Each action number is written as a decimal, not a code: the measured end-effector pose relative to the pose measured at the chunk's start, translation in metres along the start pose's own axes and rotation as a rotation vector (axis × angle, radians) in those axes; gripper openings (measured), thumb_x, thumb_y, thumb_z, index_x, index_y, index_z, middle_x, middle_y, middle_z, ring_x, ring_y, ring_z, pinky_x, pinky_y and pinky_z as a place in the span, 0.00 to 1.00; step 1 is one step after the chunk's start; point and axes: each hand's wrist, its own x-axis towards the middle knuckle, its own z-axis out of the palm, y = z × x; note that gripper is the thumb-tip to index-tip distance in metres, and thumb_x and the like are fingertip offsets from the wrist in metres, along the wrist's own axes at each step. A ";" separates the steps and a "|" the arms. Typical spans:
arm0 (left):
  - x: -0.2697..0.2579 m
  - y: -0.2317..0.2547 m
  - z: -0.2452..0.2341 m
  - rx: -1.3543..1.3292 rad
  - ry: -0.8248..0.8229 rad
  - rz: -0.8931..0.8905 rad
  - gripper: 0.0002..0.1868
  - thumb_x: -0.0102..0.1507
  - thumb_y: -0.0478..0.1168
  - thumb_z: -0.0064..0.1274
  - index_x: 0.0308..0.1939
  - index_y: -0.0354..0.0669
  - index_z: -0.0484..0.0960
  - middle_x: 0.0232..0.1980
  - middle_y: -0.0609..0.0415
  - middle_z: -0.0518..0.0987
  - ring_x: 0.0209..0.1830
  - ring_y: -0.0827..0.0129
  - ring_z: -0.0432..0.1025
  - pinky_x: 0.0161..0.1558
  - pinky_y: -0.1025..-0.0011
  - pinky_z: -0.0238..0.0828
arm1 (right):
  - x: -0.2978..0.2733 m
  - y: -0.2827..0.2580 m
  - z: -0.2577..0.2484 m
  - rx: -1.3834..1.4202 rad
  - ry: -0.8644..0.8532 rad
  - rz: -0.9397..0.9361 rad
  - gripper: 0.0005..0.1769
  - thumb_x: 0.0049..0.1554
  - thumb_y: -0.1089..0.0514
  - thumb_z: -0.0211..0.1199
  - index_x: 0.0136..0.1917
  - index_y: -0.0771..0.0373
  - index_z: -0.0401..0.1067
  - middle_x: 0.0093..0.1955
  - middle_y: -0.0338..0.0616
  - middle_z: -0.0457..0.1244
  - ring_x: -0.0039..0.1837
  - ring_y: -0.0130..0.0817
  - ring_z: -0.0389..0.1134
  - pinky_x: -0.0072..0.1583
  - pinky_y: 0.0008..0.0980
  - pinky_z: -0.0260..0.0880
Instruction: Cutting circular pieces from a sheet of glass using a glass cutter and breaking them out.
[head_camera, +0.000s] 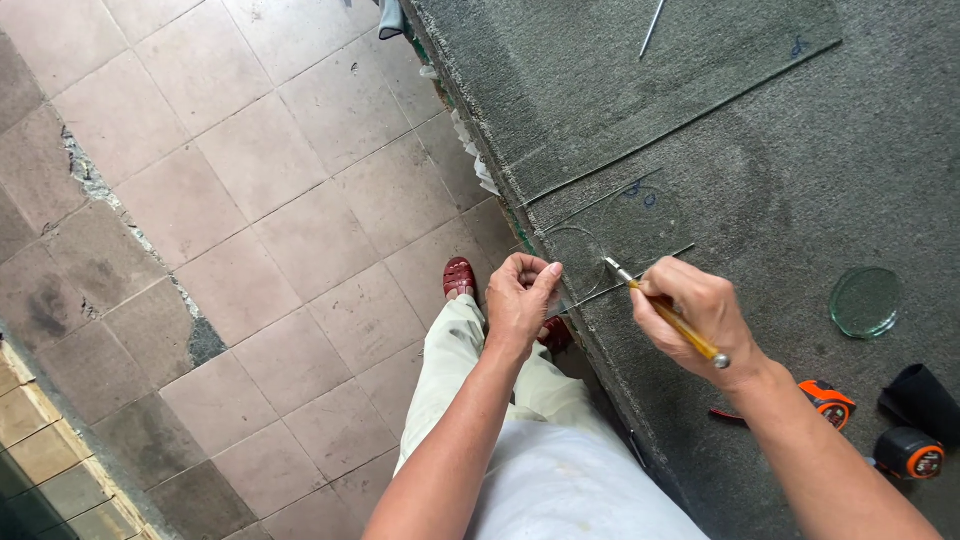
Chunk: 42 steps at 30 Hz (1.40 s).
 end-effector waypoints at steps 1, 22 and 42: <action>0.000 -0.001 0.002 0.000 0.001 -0.001 0.10 0.61 0.41 0.66 0.36 0.40 0.82 0.27 0.51 0.83 0.26 0.73 0.79 0.28 0.75 0.80 | 0.001 0.000 -0.001 -0.023 -0.027 -0.033 0.13 0.57 0.64 0.66 0.32 0.61 0.66 0.32 0.45 0.65 0.34 0.44 0.67 0.37 0.35 0.68; 0.005 -0.020 -0.009 -0.061 0.020 0.039 0.08 0.60 0.36 0.65 0.34 0.36 0.82 0.26 0.49 0.83 0.22 0.71 0.79 0.21 0.76 0.80 | 0.043 -0.023 0.010 0.030 0.080 -0.058 0.10 0.59 0.66 0.68 0.37 0.64 0.71 0.35 0.49 0.68 0.36 0.44 0.69 0.39 0.34 0.67; 0.004 -0.019 -0.008 -0.071 0.028 0.086 0.07 0.60 0.35 0.64 0.33 0.35 0.82 0.25 0.47 0.83 0.20 0.71 0.78 0.20 0.77 0.79 | 0.053 -0.018 0.012 -0.064 -0.083 -0.096 0.13 0.59 0.64 0.66 0.33 0.62 0.67 0.32 0.45 0.64 0.33 0.38 0.66 0.36 0.33 0.65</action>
